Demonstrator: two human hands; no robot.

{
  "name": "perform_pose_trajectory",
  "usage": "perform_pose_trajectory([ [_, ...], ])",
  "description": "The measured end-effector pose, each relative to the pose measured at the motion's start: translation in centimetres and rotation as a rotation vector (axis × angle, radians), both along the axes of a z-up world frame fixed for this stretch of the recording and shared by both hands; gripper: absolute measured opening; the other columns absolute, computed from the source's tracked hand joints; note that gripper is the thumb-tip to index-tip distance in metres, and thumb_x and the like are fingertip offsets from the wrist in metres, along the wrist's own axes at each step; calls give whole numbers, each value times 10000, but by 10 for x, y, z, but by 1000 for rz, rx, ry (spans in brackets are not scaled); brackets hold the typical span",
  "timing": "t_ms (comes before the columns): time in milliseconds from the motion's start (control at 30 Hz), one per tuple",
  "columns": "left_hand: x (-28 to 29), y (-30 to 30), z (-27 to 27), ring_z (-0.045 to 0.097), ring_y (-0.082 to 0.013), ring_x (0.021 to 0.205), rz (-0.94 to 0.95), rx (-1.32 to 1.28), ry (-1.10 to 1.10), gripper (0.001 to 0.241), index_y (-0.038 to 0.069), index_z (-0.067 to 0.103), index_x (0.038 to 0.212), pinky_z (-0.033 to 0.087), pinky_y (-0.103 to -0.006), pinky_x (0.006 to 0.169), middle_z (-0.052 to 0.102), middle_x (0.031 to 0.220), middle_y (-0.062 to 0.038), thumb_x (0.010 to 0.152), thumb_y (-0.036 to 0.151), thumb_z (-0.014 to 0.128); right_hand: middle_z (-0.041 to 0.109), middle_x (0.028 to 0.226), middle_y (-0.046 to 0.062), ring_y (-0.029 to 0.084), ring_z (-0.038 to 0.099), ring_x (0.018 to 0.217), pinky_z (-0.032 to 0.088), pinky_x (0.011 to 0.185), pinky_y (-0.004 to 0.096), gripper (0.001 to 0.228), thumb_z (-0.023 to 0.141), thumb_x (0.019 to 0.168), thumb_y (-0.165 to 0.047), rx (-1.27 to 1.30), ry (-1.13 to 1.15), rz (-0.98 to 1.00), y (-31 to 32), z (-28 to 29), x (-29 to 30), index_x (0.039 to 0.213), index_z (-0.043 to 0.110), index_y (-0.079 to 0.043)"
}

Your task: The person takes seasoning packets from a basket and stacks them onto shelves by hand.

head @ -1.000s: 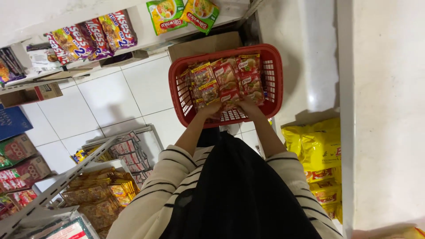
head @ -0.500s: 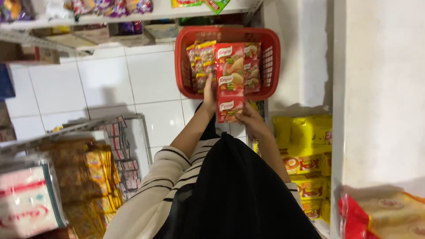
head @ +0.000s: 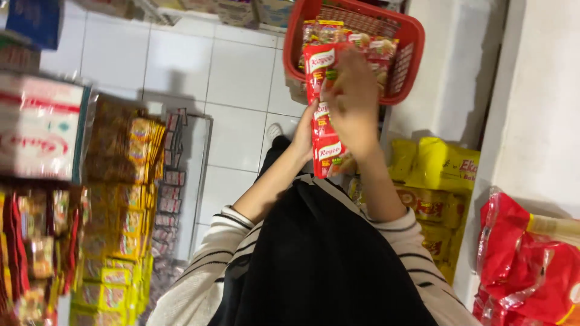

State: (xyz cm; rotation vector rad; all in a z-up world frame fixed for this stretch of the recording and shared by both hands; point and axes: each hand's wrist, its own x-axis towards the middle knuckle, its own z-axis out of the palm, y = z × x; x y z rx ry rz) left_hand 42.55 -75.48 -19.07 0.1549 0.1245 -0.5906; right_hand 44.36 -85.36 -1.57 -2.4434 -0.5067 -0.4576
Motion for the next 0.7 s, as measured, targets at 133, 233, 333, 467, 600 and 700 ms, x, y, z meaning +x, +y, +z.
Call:
perform_pose_trajectory([
  [133,-26,45,25,593,-224,1342,222,164,-11,611,157,416,1540,489,-421,1134,606,1449,-91,1018,466,481,432,1605,208,387,368,1514,130,1222,708,716,687,987,-344,-365,19,177,57,1,-34,1557,414,-6],
  [233,-39,98,47,592,-354,1276,387,143,39,691,-17,414,1536,500,-510,1083,570,1422,-212,1110,525,456,401,1618,199,396,309,1531,125,1225,707,745,652,964,-400,-307,74,377,77,-17,-84,1568,395,-48],
  [333,-52,154,66,579,-378,1314,522,-51,-185,689,34,368,1555,489,-548,1123,543,1465,-245,1084,532,440,329,1628,228,436,207,1528,108,1191,696,694,638,964,-386,-257,146,581,89,-31,-127,1551,409,-95],
  [467,-96,214,80,573,-372,1344,650,109,-217,688,12,365,1551,491,-596,1115,548,1477,-199,1071,504,408,508,1611,93,313,379,1571,82,1286,647,476,546,1043,-239,-89,555,777,73,-2,-136,1515,566,-184],
  [600,-153,244,48,611,-370,1280,577,82,-207,686,-21,378,1563,500,-556,1080,583,1451,-217,1123,505,373,469,1635,73,288,424,1572,145,1347,631,484,595,1048,-212,-16,328,674,132,24,-154,1525,535,-153],
  [700,-202,253,24,643,-340,1218,463,100,-137,671,9,396,1532,517,-504,1052,607,1388,-218,1099,521,366,406,1629,191,388,358,1534,97,1240,635,542,670,979,-240,-166,108,733,210,24,-177,1488,540,-108],
])
